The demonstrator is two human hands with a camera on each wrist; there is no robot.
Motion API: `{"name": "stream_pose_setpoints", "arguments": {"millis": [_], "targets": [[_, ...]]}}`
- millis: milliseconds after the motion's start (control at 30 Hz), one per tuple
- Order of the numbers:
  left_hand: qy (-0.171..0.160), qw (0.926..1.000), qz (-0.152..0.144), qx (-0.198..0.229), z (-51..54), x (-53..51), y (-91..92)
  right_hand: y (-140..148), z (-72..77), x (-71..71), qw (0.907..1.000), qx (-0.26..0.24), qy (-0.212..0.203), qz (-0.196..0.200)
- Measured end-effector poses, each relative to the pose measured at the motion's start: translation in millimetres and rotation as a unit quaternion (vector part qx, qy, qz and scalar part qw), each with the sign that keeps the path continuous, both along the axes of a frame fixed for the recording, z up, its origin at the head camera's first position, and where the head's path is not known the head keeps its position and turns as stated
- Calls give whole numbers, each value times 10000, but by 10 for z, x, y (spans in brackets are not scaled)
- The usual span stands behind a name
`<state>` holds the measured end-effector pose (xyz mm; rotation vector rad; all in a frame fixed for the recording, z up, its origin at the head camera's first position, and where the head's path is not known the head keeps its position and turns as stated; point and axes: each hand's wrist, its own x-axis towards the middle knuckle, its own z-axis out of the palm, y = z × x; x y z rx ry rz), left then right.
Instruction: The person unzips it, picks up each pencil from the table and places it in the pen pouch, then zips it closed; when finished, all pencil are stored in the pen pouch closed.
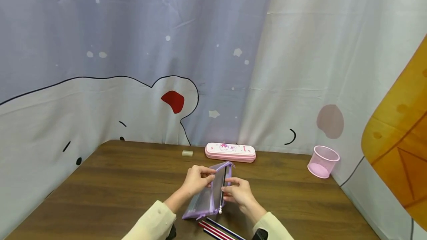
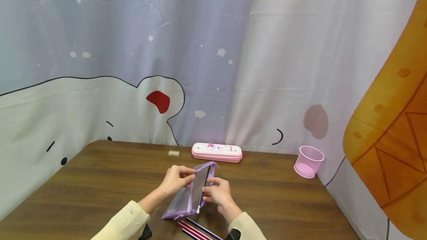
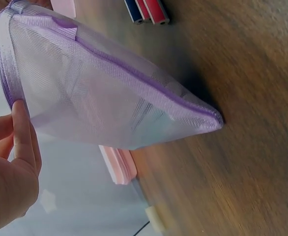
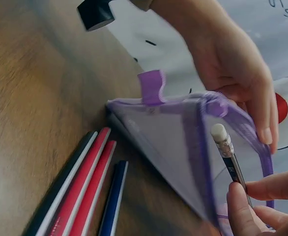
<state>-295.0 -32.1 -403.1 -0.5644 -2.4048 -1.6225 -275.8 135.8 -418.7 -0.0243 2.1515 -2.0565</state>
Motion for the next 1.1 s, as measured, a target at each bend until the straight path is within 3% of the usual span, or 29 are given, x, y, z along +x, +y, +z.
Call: {"name": "stream_pose_setpoints", "arguments": {"millis": [133,433,800,1100], "targets": [[-82,9999,-65,-32,1,5,23,-46,0,4,9996,-50,75,-249],[-205,9996,-180,25,-9,22,61,-99,0,-7,9993,2,127,-360],[-380,9990,-76,207,-7,3,25,-43,20,86,9967,461,660,-94],[-490,9977,62,465,11,-13,-52,160,156,208,9793,1365,1457,344]]}}
